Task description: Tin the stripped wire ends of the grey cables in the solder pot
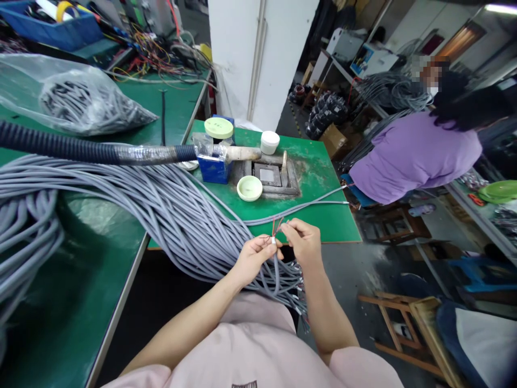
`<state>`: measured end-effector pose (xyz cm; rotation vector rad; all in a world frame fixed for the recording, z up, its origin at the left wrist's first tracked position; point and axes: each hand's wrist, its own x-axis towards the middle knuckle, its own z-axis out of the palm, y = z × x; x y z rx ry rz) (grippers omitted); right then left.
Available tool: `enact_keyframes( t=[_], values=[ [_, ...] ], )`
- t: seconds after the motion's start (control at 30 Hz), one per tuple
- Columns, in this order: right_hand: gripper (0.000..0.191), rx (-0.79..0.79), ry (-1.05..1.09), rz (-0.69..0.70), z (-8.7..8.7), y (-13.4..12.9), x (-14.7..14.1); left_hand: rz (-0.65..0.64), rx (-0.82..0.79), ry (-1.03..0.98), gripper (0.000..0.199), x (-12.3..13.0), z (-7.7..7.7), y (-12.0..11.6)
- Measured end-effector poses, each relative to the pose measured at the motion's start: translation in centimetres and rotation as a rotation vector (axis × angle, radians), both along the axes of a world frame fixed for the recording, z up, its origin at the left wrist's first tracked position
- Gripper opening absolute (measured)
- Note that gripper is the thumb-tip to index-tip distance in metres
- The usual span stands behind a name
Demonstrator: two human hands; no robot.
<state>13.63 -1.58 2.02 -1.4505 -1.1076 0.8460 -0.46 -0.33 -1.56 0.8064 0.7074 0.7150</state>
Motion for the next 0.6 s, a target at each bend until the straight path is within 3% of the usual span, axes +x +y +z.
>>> enact_keyframes(
  t=[0.2, 0.33, 0.6],
  values=[
    [0.019, 0.029, 0.006, -0.014, -0.4, -0.5, 0.0, 0.054, -0.062, -0.03, 0.036, -0.2, 0.6, 0.6],
    [0.013, 0.195, -0.16, 0.048, -0.8, -0.9, 0.4, 0.073, -0.114, -0.024, 0.041, -0.3, 1.1, 1.0],
    [0.035, 0.441, -0.411, 0.266, -0.9, -1.8, 0.7, 0.139, -0.174, -0.1, 0.036, -0.4, 1.5, 1.5]
  ],
)
